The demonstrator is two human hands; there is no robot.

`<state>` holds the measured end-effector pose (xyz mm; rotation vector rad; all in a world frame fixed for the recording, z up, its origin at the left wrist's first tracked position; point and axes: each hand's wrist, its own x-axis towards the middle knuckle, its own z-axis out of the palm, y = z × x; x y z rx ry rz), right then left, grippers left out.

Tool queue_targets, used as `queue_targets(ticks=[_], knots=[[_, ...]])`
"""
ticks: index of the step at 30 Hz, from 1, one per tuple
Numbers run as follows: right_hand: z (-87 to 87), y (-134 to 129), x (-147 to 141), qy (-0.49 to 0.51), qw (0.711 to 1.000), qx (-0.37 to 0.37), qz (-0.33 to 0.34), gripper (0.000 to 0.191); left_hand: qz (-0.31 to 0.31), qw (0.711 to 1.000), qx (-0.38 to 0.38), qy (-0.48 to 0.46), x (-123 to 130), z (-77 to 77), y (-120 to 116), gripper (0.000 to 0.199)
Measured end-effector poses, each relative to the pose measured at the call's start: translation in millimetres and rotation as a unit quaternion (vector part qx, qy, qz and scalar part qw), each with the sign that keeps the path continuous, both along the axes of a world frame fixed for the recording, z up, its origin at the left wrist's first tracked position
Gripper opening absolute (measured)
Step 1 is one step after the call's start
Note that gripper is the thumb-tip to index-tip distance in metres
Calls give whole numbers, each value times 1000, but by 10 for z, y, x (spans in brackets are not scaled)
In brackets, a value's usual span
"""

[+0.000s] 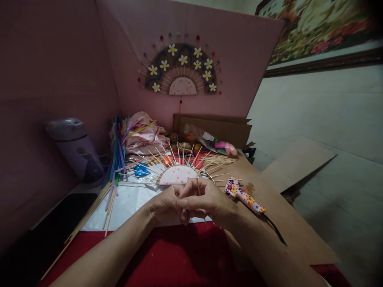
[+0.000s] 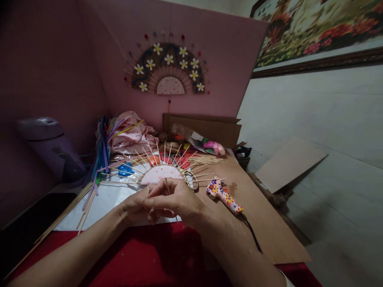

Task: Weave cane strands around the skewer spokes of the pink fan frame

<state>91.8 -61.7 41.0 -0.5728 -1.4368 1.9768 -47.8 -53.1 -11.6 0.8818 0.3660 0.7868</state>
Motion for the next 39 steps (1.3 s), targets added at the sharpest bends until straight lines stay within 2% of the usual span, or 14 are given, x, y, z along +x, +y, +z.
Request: queue_targets(ticks=[5,12,18,23,27,39], knots=[[-27,12,3,-10,1000,7,-8,22,-12,1000,23,-2,-22,-28,45,16],[-26,11,-5,-9,1000,-22,1,21,-36,998,43,22,-52,62,32,18],[35,-8,-10,-34,998,-52,6,20,-21,997,48,60,-85,-17,67,23],[41,-10,-12,-52,996,-77,-15,20,-20,998,45,49,-50,59,36,25],[22,-6,-16,-36,996,-79,-3,19,-31,997,53,40,-30,121,8,26],[-8,24,3,-18,996,-82,16,10,-45,997,51,26,-18,89,-16,29]])
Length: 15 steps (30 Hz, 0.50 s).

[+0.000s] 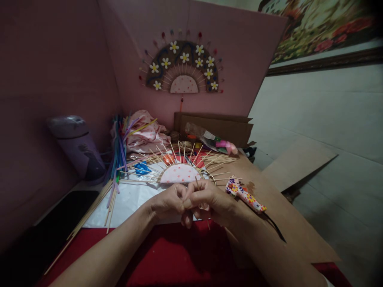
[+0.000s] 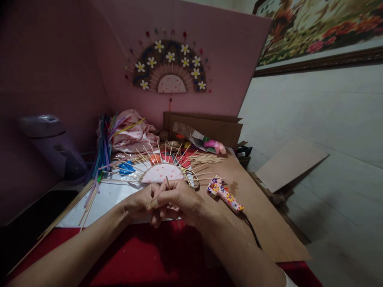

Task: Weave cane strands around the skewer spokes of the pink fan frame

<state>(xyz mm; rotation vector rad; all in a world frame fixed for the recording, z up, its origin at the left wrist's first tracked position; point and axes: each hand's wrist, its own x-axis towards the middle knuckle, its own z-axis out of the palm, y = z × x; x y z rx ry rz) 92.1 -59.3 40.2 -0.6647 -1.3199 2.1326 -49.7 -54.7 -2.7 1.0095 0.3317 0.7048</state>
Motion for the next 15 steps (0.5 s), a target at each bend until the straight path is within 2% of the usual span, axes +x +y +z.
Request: queue_targets(ticks=[5,9,15], knots=[[-5,5,13,-3,1000,20,16,8,-9,1000,-6,-16,7,27,-13,24],[4,11,25,2,999,37,28,12,-22,1000,-14,-7,-24,-11,28,25],[8,20,17,-8,998,54,32,19,19,1000,-7,17,-57,-68,69,22]])
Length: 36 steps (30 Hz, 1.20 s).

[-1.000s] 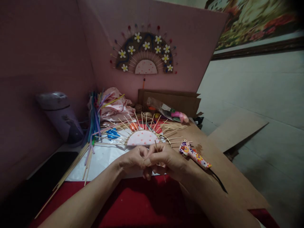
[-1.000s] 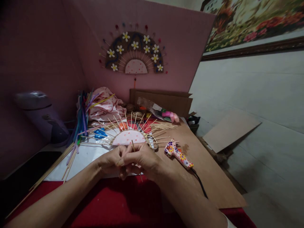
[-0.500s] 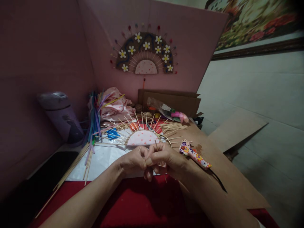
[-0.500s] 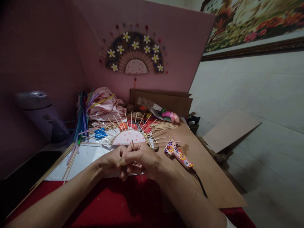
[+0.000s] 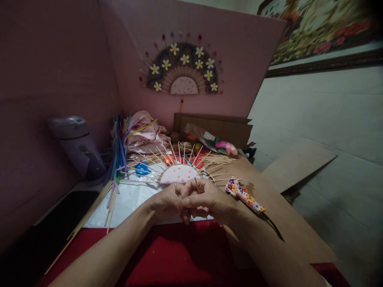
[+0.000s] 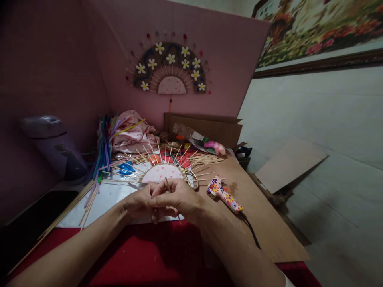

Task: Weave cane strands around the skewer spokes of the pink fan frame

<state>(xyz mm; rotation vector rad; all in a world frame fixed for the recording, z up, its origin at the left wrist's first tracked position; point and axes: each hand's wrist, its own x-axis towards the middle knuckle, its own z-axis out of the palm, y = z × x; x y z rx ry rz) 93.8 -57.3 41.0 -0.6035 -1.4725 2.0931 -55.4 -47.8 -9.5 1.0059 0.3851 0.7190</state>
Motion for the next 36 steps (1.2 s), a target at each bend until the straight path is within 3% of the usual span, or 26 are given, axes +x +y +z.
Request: queue_targets(ticks=[10,16,21,32,36], knots=[[52,-1,4,3,1000,1,-10,13,-14,1000,13,12,23,109,-29,27],[106,-71,-15,-7,992,88,-89,17,33,998,14,-58,0,110,-2,20],[106,-102,16,-45,975,187,-112,13,56,997,34,-50,-58,27,63,16],[88,-135,46,-135,941,255,-176,10,88,995,46,0,-101,42,78,16],[77,-149,30,-129,953,225,-155,9,82,996,41,-4,-94,47,67,19]])
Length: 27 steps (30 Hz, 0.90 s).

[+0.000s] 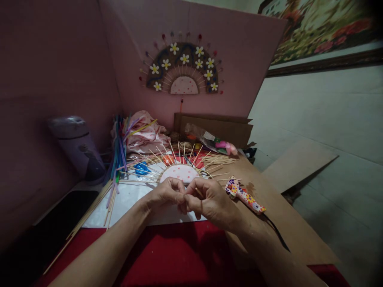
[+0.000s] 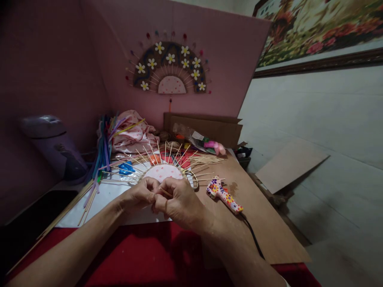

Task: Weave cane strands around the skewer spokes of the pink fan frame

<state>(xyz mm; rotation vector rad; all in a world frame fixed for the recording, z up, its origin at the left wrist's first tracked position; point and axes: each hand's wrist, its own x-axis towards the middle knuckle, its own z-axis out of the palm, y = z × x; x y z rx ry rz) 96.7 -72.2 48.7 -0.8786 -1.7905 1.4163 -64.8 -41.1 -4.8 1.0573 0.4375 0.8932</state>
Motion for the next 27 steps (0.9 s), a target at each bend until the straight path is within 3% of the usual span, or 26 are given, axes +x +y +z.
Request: queue_targets(ticks=[4,19,23,27], knots=[[-2,47,-11,51,998,-25,22,7,-20,1000,2,-11,13,30,-33,23],[17,31,3,124,988,6,90,15,-29,998,-2,-62,17,116,-80,20],[16,31,20,95,992,2,83,14,-31,996,-3,-79,-12,93,-62,17],[-33,65,12,61,995,62,46,26,-35,995,1,-94,-17,74,-52,17]])
